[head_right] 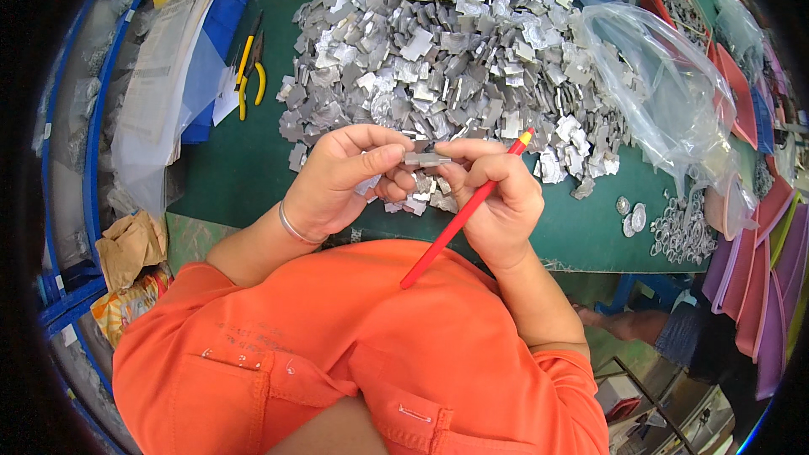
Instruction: The person uses a red tool to scrape and mark small metal plates one by one. They select the plates from a large pile on a green table and place them into a plastic bag.
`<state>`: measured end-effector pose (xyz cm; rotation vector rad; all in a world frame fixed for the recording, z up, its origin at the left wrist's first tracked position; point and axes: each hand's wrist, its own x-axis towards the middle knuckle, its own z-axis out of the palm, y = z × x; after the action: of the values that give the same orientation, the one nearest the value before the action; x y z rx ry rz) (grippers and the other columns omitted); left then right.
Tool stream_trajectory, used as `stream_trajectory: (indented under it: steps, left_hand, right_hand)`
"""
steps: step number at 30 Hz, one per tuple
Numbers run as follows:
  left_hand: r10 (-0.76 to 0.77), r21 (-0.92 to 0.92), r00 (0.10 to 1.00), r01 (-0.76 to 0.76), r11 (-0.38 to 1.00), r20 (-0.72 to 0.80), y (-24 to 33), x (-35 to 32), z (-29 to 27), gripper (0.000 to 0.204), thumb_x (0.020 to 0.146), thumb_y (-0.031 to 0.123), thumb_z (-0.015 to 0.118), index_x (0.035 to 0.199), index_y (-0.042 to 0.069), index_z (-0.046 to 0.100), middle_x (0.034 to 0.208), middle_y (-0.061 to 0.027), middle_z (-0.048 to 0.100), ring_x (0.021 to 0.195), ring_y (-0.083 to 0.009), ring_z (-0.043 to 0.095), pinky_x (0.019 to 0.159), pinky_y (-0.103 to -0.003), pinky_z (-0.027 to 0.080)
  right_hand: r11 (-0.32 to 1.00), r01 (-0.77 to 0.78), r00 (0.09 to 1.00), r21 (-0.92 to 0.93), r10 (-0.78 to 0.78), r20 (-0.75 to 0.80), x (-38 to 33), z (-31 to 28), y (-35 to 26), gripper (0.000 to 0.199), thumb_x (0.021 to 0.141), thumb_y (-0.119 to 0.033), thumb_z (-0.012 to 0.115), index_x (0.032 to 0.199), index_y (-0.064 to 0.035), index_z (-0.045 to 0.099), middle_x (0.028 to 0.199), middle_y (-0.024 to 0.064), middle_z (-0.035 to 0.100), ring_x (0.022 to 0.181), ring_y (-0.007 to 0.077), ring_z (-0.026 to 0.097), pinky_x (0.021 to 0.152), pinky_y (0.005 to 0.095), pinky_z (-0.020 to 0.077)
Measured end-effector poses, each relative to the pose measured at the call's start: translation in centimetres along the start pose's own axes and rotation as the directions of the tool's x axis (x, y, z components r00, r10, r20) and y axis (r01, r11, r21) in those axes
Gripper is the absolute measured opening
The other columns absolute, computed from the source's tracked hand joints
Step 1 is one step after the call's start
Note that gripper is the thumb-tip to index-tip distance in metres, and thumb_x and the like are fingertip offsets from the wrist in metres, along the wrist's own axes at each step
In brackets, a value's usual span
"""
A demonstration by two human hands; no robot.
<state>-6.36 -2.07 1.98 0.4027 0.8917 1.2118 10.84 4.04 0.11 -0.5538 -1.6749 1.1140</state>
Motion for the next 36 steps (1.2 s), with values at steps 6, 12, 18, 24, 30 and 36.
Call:
stream_trajectory:
  steps: [6, 12, 18, 24, 30, 36]
  left_hand:
    - [0.035, 0.042, 0.998, -0.033, 0.999, -0.046, 0.0, 0.1, 0.6, 0.021, 0.081, 0.005, 0.061, 0.100, -0.003, 0.056, 0.082, -0.0113, 0.063, 0.068, -0.0141, 0.062, 0.058, -0.023, 0.051]
    - [0.079, 0.131, 0.995, -0.070, 0.989, -0.067, -0.5, 0.3, 0.8, 0.020, 0.082, 0.006, 0.060, 0.099, -0.003, 0.056, 0.080, -0.0110, 0.062, 0.067, -0.0140, 0.062, 0.058, -0.023, 0.050]
    - [-0.076, -0.015, 0.997, 0.076, 0.997, 0.008, -0.7, 0.5, 0.2, 0.016, 0.084, 0.009, 0.058, 0.096, -0.002, 0.057, 0.076, -0.0099, 0.063, 0.063, -0.0133, 0.061, 0.054, -0.023, 0.048]
    - [0.009, 0.006, 0.998, -0.008, 1.000, -0.069, -0.7, 0.3, 0.8, 0.014, 0.083, 0.007, 0.059, 0.094, -0.001, 0.058, 0.076, -0.0096, 0.063, 0.063, -0.0128, 0.061, 0.054, -0.023, 0.048]
    - [0.094, 0.017, 0.992, -0.093, 0.996, -0.089, -1.0, 0.1, 0.7, 0.015, 0.081, 0.003, 0.061, 0.095, -0.002, 0.057, 0.080, -0.0105, 0.063, 0.068, -0.0138, 0.063, 0.057, -0.022, 0.051]
    - [0.073, 0.038, 0.995, -0.070, 0.997, -0.073, -1.3, 0.0, 0.7, 0.016, 0.081, 0.003, 0.060, 0.095, -0.003, 0.057, 0.085, -0.0119, 0.063, 0.071, -0.0147, 0.063, 0.061, -0.023, 0.052]
  right_hand:
    - [0.969, -0.180, 0.976, 0.169, 0.197, -0.090, -0.2, 0.0, 0.1, 0.022, 0.077, 0.012, 0.056, 0.079, -0.0027, 0.039, 0.102, 0.0197, 0.056, 0.073, 0.0141, 0.059, 0.067, 0.0243, 0.0502]
    - [0.873, -0.337, 0.927, 0.352, 0.374, -0.039, -0.2, -0.2, -0.7, 0.026, 0.077, 0.010, 0.059, 0.080, -0.0049, 0.038, 0.093, 0.0155, 0.058, 0.068, 0.0097, 0.055, 0.058, 0.0203, 0.0470]
    - [0.986, -0.089, 0.990, 0.144, 0.103, -0.092, -0.6, -0.4, -0.1, 0.028, 0.073, 0.011, 0.064, 0.076, -0.0054, 0.041, 0.087, 0.0134, 0.060, 0.070, 0.0106, 0.055, 0.061, 0.0213, 0.0446]
    - [0.989, -0.061, 0.996, 0.136, 0.070, -0.063, -0.8, -0.3, -0.2, 0.025, 0.076, 0.012, 0.059, 0.080, -0.0047, 0.040, 0.096, 0.0173, 0.057, 0.071, 0.0127, 0.056, 0.064, 0.0226, 0.0473]
    - [0.885, -0.269, 0.943, 0.379, 0.323, -0.084, -1.2, 0.0, -1.0, 0.021, 0.080, 0.009, 0.054, 0.082, -0.0035, 0.038, 0.095, 0.0163, 0.056, 0.071, 0.0110, 0.056, 0.061, 0.0231, 0.0519]
    - [0.897, -0.244, 0.948, 0.368, 0.300, -0.102, -1.4, 0.0, -1.1, 0.023, 0.079, 0.008, 0.057, 0.082, -0.0039, 0.038, 0.094, 0.0161, 0.057, 0.071, 0.0112, 0.056, 0.061, 0.0230, 0.0506]
